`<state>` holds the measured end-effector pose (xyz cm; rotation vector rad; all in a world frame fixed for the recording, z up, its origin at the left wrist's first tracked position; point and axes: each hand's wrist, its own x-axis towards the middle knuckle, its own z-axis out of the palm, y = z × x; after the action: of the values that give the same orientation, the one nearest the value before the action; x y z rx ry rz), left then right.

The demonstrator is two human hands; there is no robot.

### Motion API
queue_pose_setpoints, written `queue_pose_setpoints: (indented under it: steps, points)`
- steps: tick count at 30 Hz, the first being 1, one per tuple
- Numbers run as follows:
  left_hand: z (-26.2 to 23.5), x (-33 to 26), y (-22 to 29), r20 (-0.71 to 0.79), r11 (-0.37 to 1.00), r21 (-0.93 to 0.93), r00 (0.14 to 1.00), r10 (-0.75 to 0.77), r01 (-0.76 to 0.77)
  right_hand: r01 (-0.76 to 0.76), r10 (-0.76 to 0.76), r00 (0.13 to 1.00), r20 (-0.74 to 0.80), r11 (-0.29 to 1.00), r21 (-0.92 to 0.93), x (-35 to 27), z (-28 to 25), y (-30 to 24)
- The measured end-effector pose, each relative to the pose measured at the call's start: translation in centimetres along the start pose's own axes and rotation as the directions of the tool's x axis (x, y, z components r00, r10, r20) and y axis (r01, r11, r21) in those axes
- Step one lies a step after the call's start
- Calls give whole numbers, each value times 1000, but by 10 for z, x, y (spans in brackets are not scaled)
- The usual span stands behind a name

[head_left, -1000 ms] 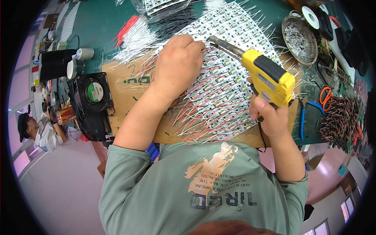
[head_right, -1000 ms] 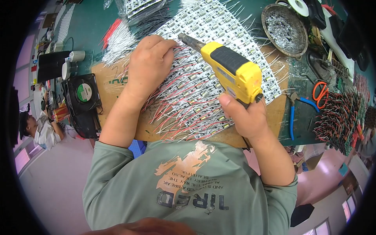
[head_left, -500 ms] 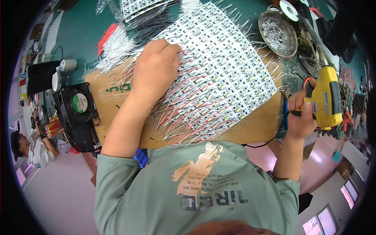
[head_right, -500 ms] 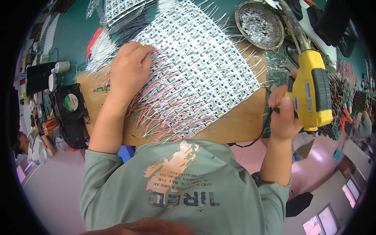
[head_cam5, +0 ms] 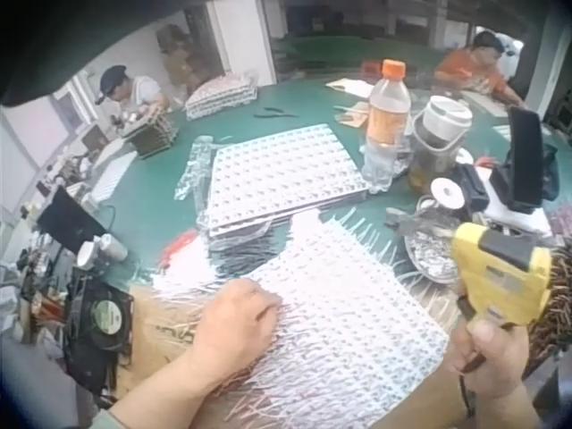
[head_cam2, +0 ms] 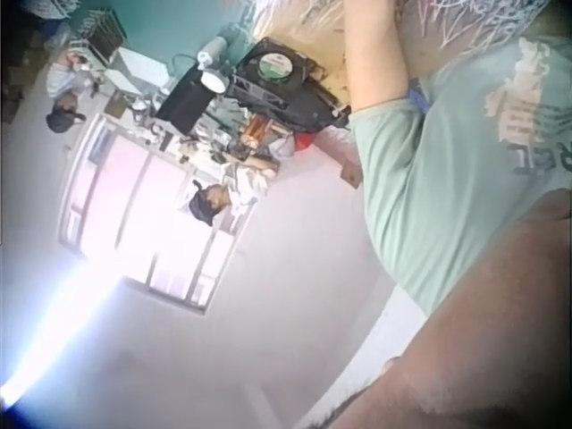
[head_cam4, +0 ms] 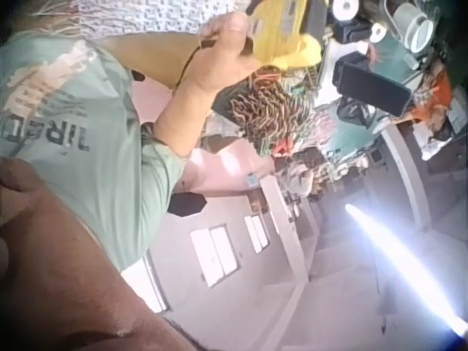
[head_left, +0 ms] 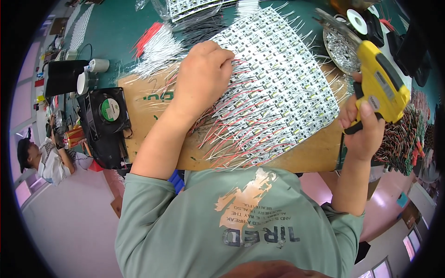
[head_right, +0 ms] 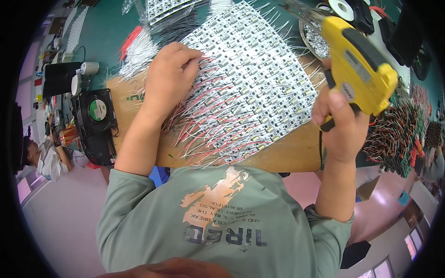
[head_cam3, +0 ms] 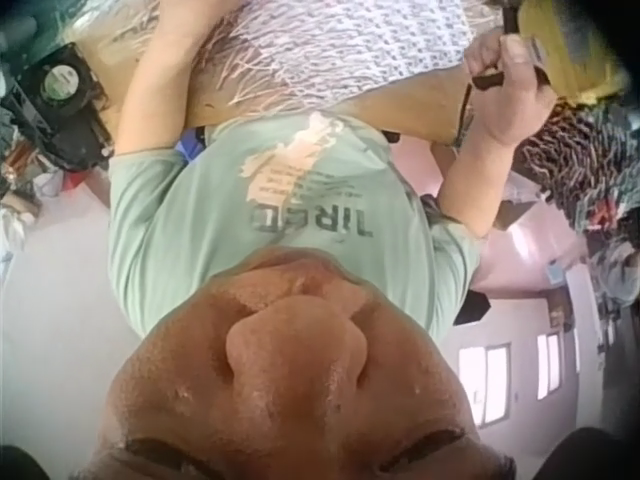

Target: The person solders wires onto an LED board array using a soldering gun, arranges the attached wires by hand, and then solders additional wires to the board with the soldering gun.

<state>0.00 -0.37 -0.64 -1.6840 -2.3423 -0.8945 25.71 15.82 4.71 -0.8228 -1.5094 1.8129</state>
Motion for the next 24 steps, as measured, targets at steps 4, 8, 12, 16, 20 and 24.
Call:
queue_pose_setpoints:
  steps: [4, 8, 12, 16, 20, 24]
  points:
    - [-14, 11, -4, 29, 994, -37, 995, -100, 101, -51, 50, 996, 79, 999, 16, 7, 30, 8]
    - [-15, 20, -11, 64, 997, 11, 995, -75, 74, -170, 156, 969, 190, 984, 58, 2, 48, 31]
    - [-8, 18, -17, 52, 995, -20, 994, -92, 93, -227, 200, 947, 252, 970, 84, 0, 60, 46]
    - [1, 11, -20, 48, 998, 3, 997, -66, 66, -247, 232, 934, 271, 969, 25, -4, 59, 53]
    - [5, 11, -20, 21, 999, 34, 999, -29, 28, -248, 241, 937, 255, 969, -3, -4, 61, 53]
    - [6, 10, -19, 5, 999, 50, 1000, -19, 19, -243, 249, 936, 249, 968, -57, -6, 58, 56]
